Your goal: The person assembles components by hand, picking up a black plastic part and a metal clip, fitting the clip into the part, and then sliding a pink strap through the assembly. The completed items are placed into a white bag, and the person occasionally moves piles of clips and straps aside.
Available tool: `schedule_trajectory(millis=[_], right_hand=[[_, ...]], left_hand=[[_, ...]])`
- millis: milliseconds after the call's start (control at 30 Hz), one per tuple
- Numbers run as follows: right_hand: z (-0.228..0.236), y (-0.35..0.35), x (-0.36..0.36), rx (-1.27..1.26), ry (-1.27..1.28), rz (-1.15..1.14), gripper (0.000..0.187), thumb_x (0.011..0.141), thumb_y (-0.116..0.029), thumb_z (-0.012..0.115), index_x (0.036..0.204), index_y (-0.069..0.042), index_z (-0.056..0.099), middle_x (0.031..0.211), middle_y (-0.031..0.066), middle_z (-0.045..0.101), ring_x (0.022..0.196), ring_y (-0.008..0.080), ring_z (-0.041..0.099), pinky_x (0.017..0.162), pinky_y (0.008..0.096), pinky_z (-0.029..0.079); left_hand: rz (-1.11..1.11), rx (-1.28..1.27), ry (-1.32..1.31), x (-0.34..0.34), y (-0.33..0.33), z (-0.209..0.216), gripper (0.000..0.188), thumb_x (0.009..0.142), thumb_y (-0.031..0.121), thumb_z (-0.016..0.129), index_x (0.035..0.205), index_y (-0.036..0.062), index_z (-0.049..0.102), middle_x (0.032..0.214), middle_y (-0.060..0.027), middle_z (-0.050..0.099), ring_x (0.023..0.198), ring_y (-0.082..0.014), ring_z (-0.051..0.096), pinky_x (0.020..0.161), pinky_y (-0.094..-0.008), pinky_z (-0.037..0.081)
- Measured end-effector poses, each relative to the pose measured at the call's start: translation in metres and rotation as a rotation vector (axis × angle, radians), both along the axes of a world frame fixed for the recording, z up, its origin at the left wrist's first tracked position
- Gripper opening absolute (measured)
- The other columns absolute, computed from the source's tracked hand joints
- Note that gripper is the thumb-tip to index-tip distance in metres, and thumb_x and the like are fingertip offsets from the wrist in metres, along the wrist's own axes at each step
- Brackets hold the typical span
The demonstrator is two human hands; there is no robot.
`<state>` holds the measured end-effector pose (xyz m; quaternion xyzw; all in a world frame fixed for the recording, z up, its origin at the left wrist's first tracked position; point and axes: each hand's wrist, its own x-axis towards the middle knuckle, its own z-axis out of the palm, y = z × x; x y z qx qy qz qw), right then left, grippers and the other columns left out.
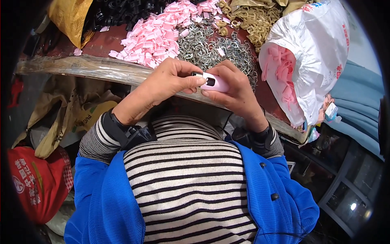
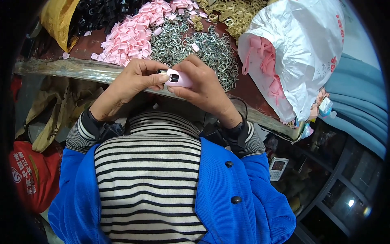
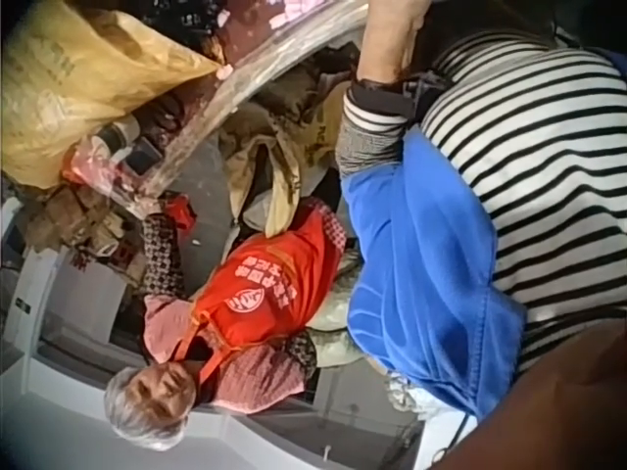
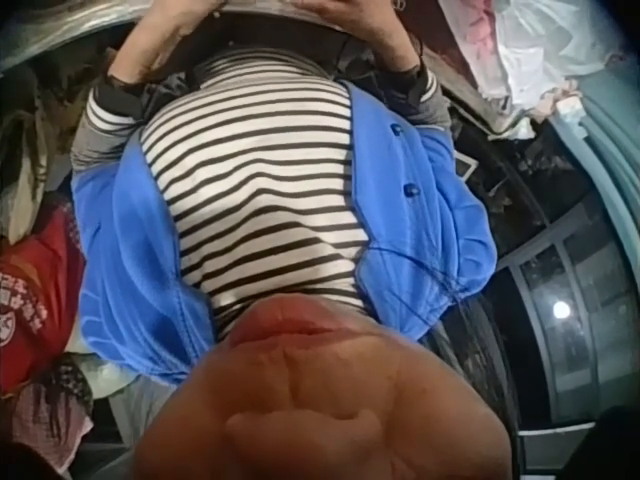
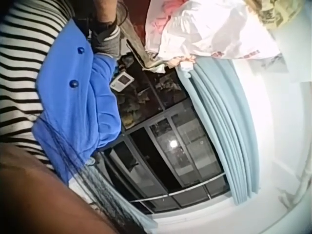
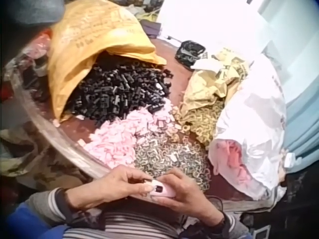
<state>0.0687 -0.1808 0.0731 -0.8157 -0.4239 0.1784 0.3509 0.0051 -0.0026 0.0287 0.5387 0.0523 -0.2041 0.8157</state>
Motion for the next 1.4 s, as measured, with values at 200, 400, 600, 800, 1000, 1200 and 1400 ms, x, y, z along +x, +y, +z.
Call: schedule_trajectory(millis=[200, 400, 600, 800, 1000, 1200, 1400], right_hand=[[-0.014, 0.008, -0.007, 0.082, 0.059, -0.101, 0.04, 0.064, -0.016, 0.068, 0.098, -0.001, 0.053, 0.085, 0.0083, 0.051, 0.076, 0.0187, 0.052, 0.068, 0.0279, 0.041], [0.003, 0.017, 0.01, 0.304, 0.013, 0.124, 0.062, 0.061, -0.024, 0.069, 0.112, 0.001, 0.046, 0.099, 0.0131, 0.052, 0.092, 0.0251, 0.051, 0.081, 0.0315, 0.04], [0.0, 0.021, 0.012, 0.302, 0.107, 0.354, 0.07, 0.058, -0.028, 0.067, 0.116, 0.004, 0.043, 0.107, 0.0169, 0.051, 0.099, 0.029, 0.049, 0.085, 0.0344, 0.038], [-0.008, 0.021, 0.008, 0.426, -0.042, 0.241, 0.06, 0.057, -0.024, 0.063, 0.107, 0.005, 0.049, 0.097, 0.0167, 0.054, 0.087, 0.0268, 0.053, 0.077, 0.0326, 0.042], [-0.009, 0.02, 0.003, 0.435, 0.029, 0.124, 0.044, 0.058, -0.02, 0.06, 0.094, 0.004, 0.052, 0.085, 0.0133, 0.053, 0.073, 0.0203, 0.052, 0.066, 0.0273, 0.042], [-0.01, -0.008, 0.006, 0.326, 0.16, -0.097, 0.037, 0.062, -0.015, 0.056, 0.094, 0.005, 0.051, 0.087, 0.0106, 0.052, 0.078, 0.0161, 0.05, 0.07, 0.0247, 0.04], [0.012, -0.171, -0.002, 0.167, -0.048, -0.695, 0.025, 0.077, -0.014, 0.05, 0.096, 0.002, 0.052, 0.09, 0.0059, 0.052, 0.083, 0.0137, 0.05, 0.074, 0.0246, 0.039]], left_hand=[[0.081, 0.112, -0.056, 0.008, 0.003, 0.005, 0.037, 0.076, 0.016, 0.063, 0.104, -0.0061, 0.053, 0.076, -0.0058, 0.06, 0.064, -0.0075, 0.054, 0.057, -0.0182, 0.045], [0.152, -0.082, -0.051, 0.007, 0.006, 0.009, 0.054, 0.075, 0.012, 0.063, 0.118, -0.0079, 0.037, 0.085, -0.008, 0.06, 0.069, -0.0096, 0.057, 0.06, -0.0192, 0.047], [0.074, -0.187, -0.023, 0.004, 0.008, 0.008, 0.067, 0.072, 0.005, 0.063, 0.125, -0.0079, 0.023, 0.09, -0.0089, 0.059, 0.078, -0.0115, 0.057, 0.068, -0.0205, 0.047], [0.12, -0.322, -0.024, -0.001, -0.003, -0.001, 0.062, 0.071, -0.004, 0.059, 0.125, -0.0012, 0.03, 0.095, -0.0077, 0.057, 0.079, -0.0116, 0.057, 0.07, -0.0214, 0.048], [0.081, -0.357, 0.055, 0.0, -0.004, -0.005, 0.066, 0.07, -0.004, 0.06, 0.126, -0.0015, 0.027, 0.09, -0.0082, 0.058, 0.079, -0.0124, 0.057, 0.071, -0.0229, 0.047], [0.061, -0.058, -0.037, 0.008, 0.012, 0.004, 0.068, 0.07, 0.008, 0.066, 0.124, -0.0073, 0.027, 0.086, -0.0087, 0.06, 0.074, -0.0116, 0.057, 0.068, -0.021, 0.045], [0.557, 0.779, -0.384, 0.052, 0.11, -0.005, 0.045, 0.074, 0.015, 0.063, 0.113, 0.0, 0.047, 0.094, -0.0101, 0.057, 0.071, -0.0119, 0.055, 0.065, -0.0219, 0.044]])
